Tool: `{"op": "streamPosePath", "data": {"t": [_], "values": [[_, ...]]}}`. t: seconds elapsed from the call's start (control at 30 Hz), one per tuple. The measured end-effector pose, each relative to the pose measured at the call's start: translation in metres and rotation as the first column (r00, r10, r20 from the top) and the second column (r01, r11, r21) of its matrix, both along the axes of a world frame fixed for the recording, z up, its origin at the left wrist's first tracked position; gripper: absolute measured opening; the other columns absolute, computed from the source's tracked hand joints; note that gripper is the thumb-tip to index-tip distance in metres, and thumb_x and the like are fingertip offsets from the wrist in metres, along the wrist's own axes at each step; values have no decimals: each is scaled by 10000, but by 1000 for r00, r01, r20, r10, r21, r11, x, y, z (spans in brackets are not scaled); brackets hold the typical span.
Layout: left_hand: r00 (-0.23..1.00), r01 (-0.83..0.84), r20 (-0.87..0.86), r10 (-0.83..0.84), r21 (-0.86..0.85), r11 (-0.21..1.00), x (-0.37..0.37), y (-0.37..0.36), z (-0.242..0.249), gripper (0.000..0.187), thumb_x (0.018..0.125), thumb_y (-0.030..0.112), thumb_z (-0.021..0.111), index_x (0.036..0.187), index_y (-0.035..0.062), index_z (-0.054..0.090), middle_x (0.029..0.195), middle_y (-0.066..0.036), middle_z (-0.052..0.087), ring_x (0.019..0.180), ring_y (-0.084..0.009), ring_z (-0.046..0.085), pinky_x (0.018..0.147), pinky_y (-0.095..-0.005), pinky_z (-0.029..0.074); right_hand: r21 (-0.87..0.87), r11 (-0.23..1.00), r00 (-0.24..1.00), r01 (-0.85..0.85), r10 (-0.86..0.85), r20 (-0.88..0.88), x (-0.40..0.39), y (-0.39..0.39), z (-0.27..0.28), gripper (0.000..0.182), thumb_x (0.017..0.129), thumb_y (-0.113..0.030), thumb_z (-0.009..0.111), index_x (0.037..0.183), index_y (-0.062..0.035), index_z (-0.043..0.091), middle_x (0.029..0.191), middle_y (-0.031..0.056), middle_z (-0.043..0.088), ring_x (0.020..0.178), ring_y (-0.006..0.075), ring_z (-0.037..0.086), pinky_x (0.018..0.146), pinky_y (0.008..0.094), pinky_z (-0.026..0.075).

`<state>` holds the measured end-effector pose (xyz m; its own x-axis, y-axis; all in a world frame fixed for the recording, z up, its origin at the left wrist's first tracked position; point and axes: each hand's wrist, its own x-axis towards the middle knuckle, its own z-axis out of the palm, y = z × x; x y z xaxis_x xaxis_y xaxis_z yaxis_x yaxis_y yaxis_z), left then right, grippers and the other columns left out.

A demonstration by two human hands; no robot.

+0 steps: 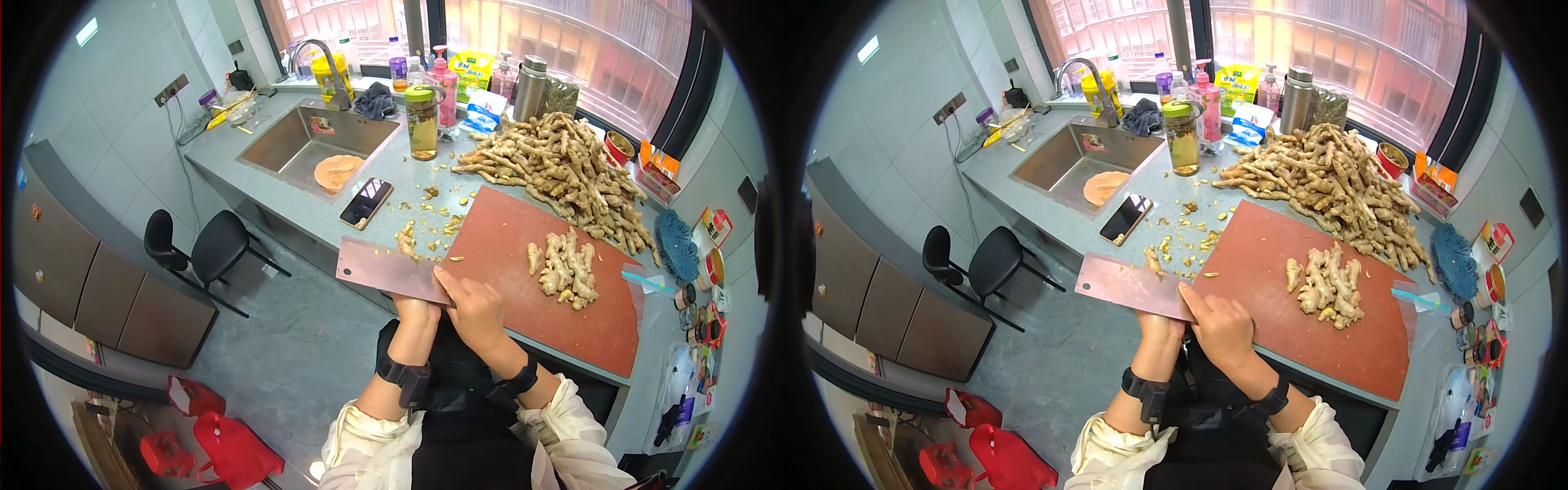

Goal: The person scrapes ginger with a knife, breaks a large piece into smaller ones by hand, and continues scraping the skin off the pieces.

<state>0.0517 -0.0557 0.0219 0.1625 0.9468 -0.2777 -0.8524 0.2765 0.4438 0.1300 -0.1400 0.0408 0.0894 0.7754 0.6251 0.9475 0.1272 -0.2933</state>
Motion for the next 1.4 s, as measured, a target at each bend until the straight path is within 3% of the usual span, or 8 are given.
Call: {"op": "streamPosePath", "data": {"t": [0.2, 0.27, 0.4, 0.63, 1.0, 1.1, 1.27, 1.4], "values": [[998, -6, -61, 3, -36, 999, 2, 4, 3, 190, 986, 224, 504, 1086, 69, 549, 1001, -81, 607, 895, -218, 623, 775, -379, 549, 35, 998, 994, 49, -52, 101, 13, 11, -5, 556, 688, -105, 733, 1233, -169, 641, 666, 42, 518, 620, 223, 581, 555, 364, 437], [982, 93, -154, -105, -83, 992, -4, 5, 8, 184, 988, 210, 497, 1085, 62, 548, 989, -74, 610, 881, -209, 624, 769, -370, 551, 54, 998, 997, -14, 18, -75, 17, 13, -5, 509, 702, -115, 726, 1202, -183, 661, 657, 39, 524, 622, 216, 589, 559, 360, 447], [972, 201, 97, -213, 120, 972, -11, 27, -18, 172, 986, 219, 503, 1080, 86, 559, 930, -49, 602, 830, -168, 619, 741, -351, 547, 9, 997, 997, -75, 75, 21, 24, 9, 5, 493, 705, -113, 726, 1188, -191, 664, 647, 37, 527, 617, 214, 594, 561, 361, 457], [993, 77, -85, -79, -31, 997, -5, 15, -6, 223, 1005, 289, 473, 1103, 102, 544, 978, -61, 601, 890, -211, 623, 790, -390, 546, 35, 998, 995, -51, 48, 82, 28, 11, 6, 525, 679, -100, 725, 1194, -175, 653, 641, 31, 522, 599, 212, 587, 547, 361, 449], [992, 124, 40, -121, -75, 989, -6, 19, 6, 274, 1003, 280, 466, 1131, 70, 587, 1054, -76, 643, 1012, -214, 620, 888, -407, 520, 82, 995, 983, 61, -74, 167, 32, 15, -4, 540, 673, -83, 720, 1198, -189, 653, 627, 37, 486, 570, 221, 553, 538, 371, 437], [989, 150, 23, -148, -115, 982, -5, 24, 1, 264, 1005, 241, 455, 1129, 59, 601, 1019, -65, 644, 925, -190, 612, 800, -347, 505, 1, 999, 999, 48, -48, 14, 30, 15, -2, 549, 666, 9, 663, 1184, -173, 677, 696, 76, 577, 616, 272, 571, 580, 368, 457], [955, 295, 50, -293, -26, 955, -15, 36, -15, 272, 1034, 242, 415, 1185, 63, 552, 822, -25, 546, 628, -119, 443, 563, -263, 375, -52, 990, 793, -132, 74, -605, 35, 18, -10, 399, 810, -50, 673, 1208, -71, 649, 945, 69, 716, 788, 152, 665, 689, 262, 486], [938, 344, -52, -344, -1, 939, -22, 40, -19, 256, 1024, 268, 446, 1182, 86, 535, 809, -14, 544, 609, -98, 448, 548, -245, 376, -134, 977, 638, -163, 1, -770, 50, 15, -10, 336, 854, -121, 693, 1186, -79, 669, 684, 2, 594, 608, 92, 552, 568, 268, 444]]}}
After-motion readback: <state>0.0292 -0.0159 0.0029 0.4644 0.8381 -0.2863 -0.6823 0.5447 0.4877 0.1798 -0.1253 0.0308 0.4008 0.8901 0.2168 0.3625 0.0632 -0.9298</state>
